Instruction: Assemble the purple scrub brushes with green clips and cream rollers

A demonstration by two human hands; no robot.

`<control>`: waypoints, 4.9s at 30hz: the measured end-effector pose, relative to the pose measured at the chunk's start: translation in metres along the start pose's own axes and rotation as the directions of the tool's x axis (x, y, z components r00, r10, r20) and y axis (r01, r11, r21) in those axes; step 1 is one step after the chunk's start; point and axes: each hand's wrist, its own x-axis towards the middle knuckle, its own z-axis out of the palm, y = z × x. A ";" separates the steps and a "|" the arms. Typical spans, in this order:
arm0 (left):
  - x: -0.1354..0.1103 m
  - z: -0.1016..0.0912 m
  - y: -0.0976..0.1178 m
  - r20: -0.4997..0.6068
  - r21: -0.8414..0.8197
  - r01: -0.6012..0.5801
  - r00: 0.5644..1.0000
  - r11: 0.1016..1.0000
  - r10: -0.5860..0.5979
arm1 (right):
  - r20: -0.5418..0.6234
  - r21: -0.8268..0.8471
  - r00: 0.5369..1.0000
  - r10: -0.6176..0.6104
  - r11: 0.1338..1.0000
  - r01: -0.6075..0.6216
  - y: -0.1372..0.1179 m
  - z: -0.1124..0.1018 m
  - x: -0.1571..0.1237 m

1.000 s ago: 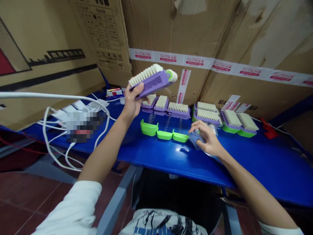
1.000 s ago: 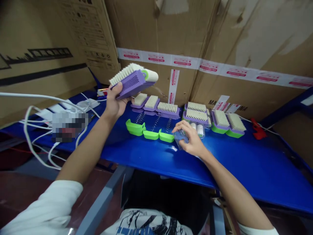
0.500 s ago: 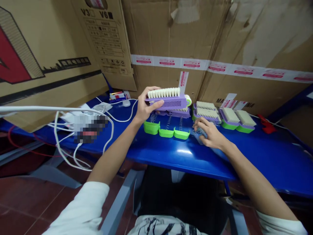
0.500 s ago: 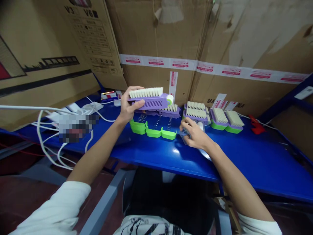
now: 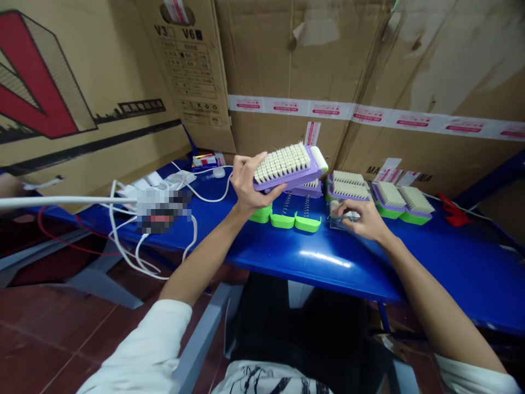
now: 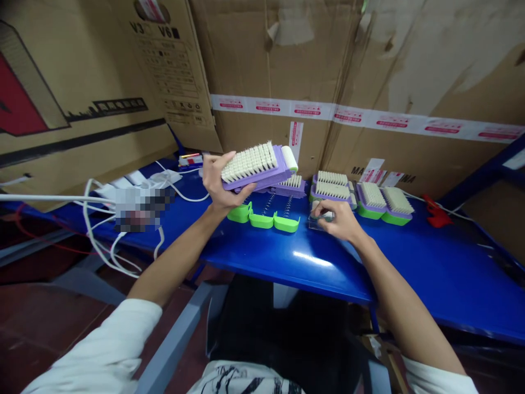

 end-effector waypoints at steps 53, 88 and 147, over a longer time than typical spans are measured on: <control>-0.006 0.007 0.106 0.170 -0.790 -0.050 0.940 0.612 0.296 | -0.250 0.044 0.967 -0.059 0.996 0.072 -0.084 -0.002 0.003; 0.007 -0.003 0.080 0.423 -0.784 0.218 0.873 0.581 0.244 | -0.073 -0.107 0.997 0.020 0.994 -0.028 -0.138 -0.012 0.035; -0.011 0.009 0.066 0.290 -0.633 0.294 0.948 0.716 -0.132 | -0.370 -0.466 0.907 0.199 0.805 -0.367 -0.034 -0.044 -0.100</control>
